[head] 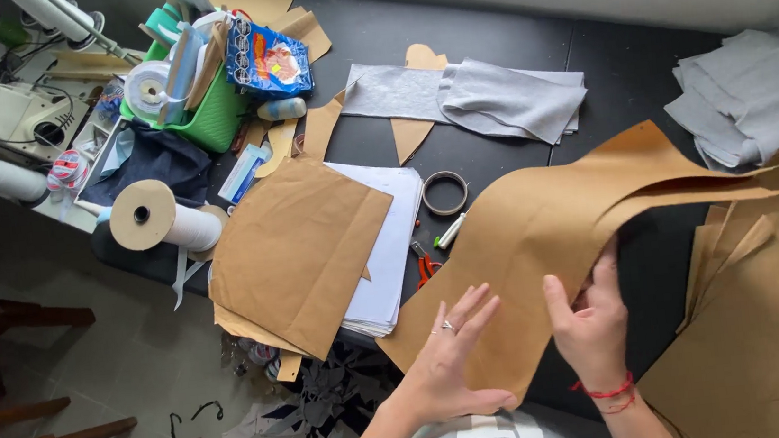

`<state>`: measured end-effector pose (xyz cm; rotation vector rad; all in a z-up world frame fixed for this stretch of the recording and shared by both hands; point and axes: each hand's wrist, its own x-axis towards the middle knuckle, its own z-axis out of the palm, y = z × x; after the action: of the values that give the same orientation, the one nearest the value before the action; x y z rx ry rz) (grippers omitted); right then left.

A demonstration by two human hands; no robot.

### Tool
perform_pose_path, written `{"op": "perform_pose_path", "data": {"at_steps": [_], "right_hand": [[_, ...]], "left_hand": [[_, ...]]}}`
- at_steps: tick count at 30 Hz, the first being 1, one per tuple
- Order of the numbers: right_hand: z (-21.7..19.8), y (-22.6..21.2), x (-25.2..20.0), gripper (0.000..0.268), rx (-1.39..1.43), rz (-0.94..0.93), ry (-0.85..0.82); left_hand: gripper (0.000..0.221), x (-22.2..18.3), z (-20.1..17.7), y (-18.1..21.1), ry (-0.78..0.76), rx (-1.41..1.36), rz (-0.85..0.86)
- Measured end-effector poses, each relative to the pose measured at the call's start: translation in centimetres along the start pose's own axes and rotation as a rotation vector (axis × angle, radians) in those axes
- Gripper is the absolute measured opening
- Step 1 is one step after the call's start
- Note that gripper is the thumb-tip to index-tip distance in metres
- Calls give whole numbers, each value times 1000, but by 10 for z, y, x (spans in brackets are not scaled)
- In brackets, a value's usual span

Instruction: Sorting and organizing brown paper garment patterns on a workbench.

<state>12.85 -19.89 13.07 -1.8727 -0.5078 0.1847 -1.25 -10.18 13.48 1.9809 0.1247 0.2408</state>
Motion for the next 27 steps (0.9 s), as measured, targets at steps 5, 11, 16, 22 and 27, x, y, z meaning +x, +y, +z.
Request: {"op": "perform_pose_path", "data": {"at_steps": [5, 11, 16, 22, 27], "right_hand": [[17, -50, 1, 70, 259, -115, -88], [38, -111, 20, 70, 634, -209, -205], [87, -110, 34, 66, 863, -73, -325], [151, -16, 23, 77, 622, 339, -780], [110, 45, 3, 57, 367, 376, -874]], "left_hand": [[95, -4, -13, 21, 53, 114, 103], [85, -21, -41, 40, 359, 501, 233], [82, -28, -70, 26, 393, 804, 43], [84, -38, -78, -61, 174, 767, -462], [79, -41, -79, -121, -176, 729, -875]]}}
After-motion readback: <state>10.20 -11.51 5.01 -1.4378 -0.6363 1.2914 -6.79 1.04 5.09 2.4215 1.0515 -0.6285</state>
